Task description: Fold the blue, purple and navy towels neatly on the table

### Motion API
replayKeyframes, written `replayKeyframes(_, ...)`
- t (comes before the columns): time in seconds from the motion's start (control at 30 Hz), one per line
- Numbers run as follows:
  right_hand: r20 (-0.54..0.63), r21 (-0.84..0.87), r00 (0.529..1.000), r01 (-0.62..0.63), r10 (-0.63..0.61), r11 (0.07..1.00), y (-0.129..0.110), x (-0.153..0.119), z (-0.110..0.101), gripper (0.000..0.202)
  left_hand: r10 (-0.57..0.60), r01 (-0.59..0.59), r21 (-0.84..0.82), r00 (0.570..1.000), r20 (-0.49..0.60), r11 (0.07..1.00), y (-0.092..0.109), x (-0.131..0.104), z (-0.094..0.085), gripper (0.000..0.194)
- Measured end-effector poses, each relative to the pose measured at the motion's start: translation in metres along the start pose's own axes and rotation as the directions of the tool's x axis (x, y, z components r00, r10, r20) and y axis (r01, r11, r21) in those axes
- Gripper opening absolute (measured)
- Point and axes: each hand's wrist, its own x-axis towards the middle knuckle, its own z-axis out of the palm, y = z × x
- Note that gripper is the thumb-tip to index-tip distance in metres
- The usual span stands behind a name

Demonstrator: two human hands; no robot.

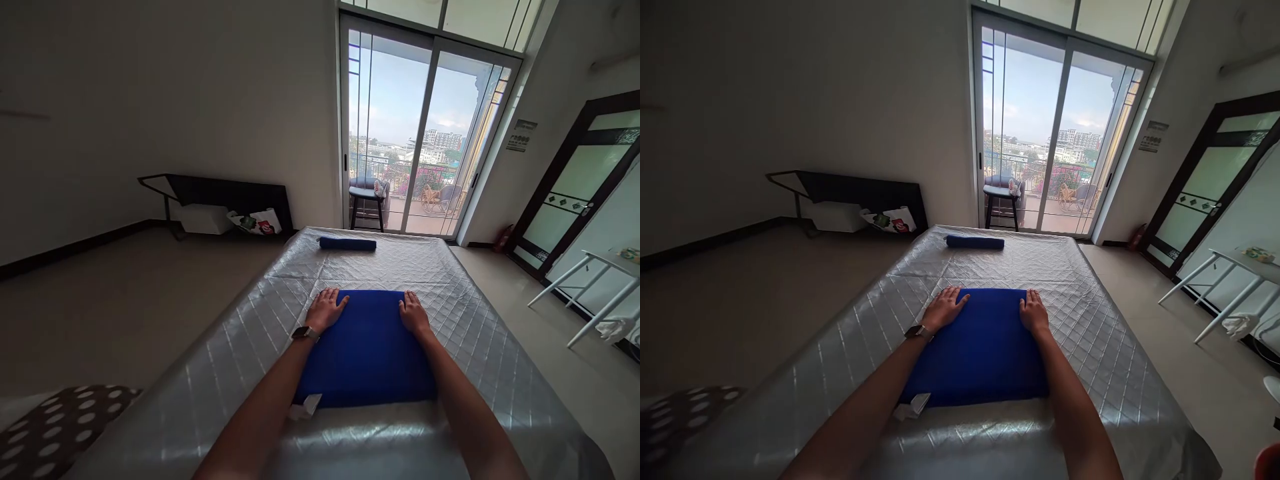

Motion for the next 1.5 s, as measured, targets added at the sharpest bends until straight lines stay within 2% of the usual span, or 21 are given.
replayKeyframes(0.3,0.015,-0.037,0.999,-0.033,0.034,0.999,-0.005,-0.003,-0.007,0.059,-0.003,0.003,-0.004,1.0,0.019,1.0,0.005,0.002,0.005,0.076)
replayKeyframes(0.43,0.015,-0.039,0.999,-0.032,0.033,0.999,-0.006,-0.003,-0.008,0.06,0.013,-0.013,0.008,0.999,0.031,1.0,0.006,0.011,0.001,0.074)
replayKeyframes(0.5,0.014,-0.037,0.999,-0.036,0.037,0.999,-0.007,-0.003,-0.008,0.06,0.036,-0.036,0.006,0.999,0.028,0.999,0.013,0.018,-0.003,0.07)
replayKeyframes(0.57,0.012,-0.034,0.999,-0.039,0.04,0.999,-0.007,-0.003,-0.007,0.061,0.084,-0.084,-0.004,0.996,0.017,0.996,0.028,0.024,-0.006,0.064)
replayKeyframes(0.63,0.005,-0.035,0.999,-0.039,0.039,0.999,-0.007,-0.002,-0.005,0.06,0.163,-0.163,-0.017,0.987,0.002,0.986,0.052,0.027,-0.004,0.059)
replayKeyframes(0.8,-0.005,-0.067,1.0,0.012,-0.012,0.998,-0.001,-0.002,-0.001,0.058,0.334,-0.333,-0.059,0.943,0.005,0.941,0.125,0.021,0.02,0.048)
replayKeyframes(0.9,0.019,-0.092,0.998,0.06,-0.058,0.994,0.0,-0.003,-0.001,0.057,0.362,-0.359,-0.074,0.932,0.017,0.93,0.144,0.014,0.031,0.045)
replayKeyframes(0.97,0.009,-0.081,1.0,0.028,-0.027,0.996,-0.002,-0.004,-0.002,0.057,0.354,-0.351,-0.075,0.935,0.023,0.933,0.139,0.01,0.032,0.048)
replayKeyframes(1.03,-0.009,-0.053,1.0,-0.016,0.015,0.998,-0.005,-0.005,-0.004,0.059,0.311,-0.308,-0.067,0.95,0.026,0.949,0.119,0.007,0.028,0.055)
replayKeyframes(1.17,-0.005,-0.022,0.999,-0.039,0.039,0.999,-0.008,-0.005,-0.005,0.06,0.144,-0.143,-0.029,0.989,0.019,0.989,0.053,0.003,0.011,0.072)
replayKeyframes(1.27,0.002,-0.021,0.999,-0.04,0.04,0.999,-0.006,-0.004,-0.004,0.06,0.053,-0.052,-0.01,0.999,0.012,0.999,0.013,-0.001,0.003,0.075)
replayKeyframes(1.37,0.005,-0.026,0.999,-0.037,0.037,0.999,-0.005,-0.002,-0.004,0.06,0.033,-0.033,-0.012,0.999,0.012,0.999,-0.003,-0.003,0.004,0.075)
replayKeyframes(1.5,0.007,-0.028,0.999,-0.043,0.044,0.999,-0.004,-0.001,-0.004,0.06,0.052,-0.052,-0.027,0.999,0.012,0.998,-0.004,0.004,0.012,0.067)
